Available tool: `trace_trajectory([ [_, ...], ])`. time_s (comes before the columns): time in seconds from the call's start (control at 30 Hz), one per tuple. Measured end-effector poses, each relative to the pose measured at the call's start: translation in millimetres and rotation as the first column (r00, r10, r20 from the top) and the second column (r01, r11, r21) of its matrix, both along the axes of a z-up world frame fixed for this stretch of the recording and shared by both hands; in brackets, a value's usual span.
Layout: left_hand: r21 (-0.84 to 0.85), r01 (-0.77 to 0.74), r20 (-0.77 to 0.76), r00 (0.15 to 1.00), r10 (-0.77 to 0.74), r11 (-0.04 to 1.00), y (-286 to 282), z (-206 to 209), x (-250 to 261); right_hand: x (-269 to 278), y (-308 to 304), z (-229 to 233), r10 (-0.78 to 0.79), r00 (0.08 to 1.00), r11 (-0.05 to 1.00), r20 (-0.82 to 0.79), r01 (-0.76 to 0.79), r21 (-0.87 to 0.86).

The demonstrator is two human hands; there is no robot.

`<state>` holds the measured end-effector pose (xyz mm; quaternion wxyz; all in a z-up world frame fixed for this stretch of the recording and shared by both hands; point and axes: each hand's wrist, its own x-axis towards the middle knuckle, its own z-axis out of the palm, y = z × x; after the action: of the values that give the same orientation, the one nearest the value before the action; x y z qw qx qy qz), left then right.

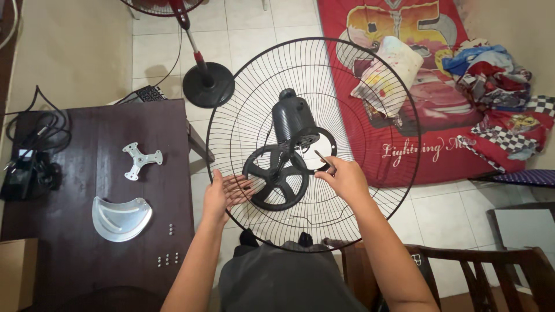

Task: The person assembles an electric fan by hand, using a screwdriver to secure screws into the motor housing and attaching the front wire cage. The person handles the fan motor, screws, and cage, and uses a screwdriver to tighten the components.

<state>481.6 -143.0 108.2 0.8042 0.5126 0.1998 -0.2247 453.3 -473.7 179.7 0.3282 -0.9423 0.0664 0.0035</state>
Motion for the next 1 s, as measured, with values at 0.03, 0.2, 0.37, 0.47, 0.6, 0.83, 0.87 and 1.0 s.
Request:
trace_trajectory([
  [0.03,-0.01,-0.008,0.001,1.0,0.008,1.0,-1,0,-1,-1,0,-1,0.002,1.0,1.0,0.012,-0.002,0.011],
  [0.2,0.012,0.0,-0.008,1.0,0.0,1.0,5,-2,-2,-16,-7,-16,-0.061,0.98,0.995,-0.192,0.073,0.061],
  [0.37,0.001,-0.036,0.009,0.999,0.036,0.999,15,-5,-1,-36,-25,-23,0.306,0.943,0.752,-0.129,-0.156,0.64],
  [0.47,0.009,-0.071,0.013,0.997,0.071,0.997,18,-6,-1,-45,-27,-5,0.306,0.93,0.837,-0.201,-0.162,0.523],
  [0.6,0.029,-0.095,-0.002,0.995,0.095,0.995,19,-5,1,-49,-15,28,0.232,0.938,0.917,-0.259,-0.122,0.381],
  [0.83,0.096,-0.134,0.017,0.991,0.133,0.986,22,-1,0,-44,9,39,0.153,0.959,0.963,-0.239,-0.091,0.252],
  [0.87,0.083,-0.137,0.022,0.99,0.136,0.987,22,0,0,-42,10,37,0.151,0.96,0.957,-0.235,-0.083,0.276],
  [1.0,0.056,-0.148,0.023,0.989,0.147,0.987,24,-3,-3,-38,13,30,0.156,0.956,0.95,-0.248,-0.076,0.304],
])
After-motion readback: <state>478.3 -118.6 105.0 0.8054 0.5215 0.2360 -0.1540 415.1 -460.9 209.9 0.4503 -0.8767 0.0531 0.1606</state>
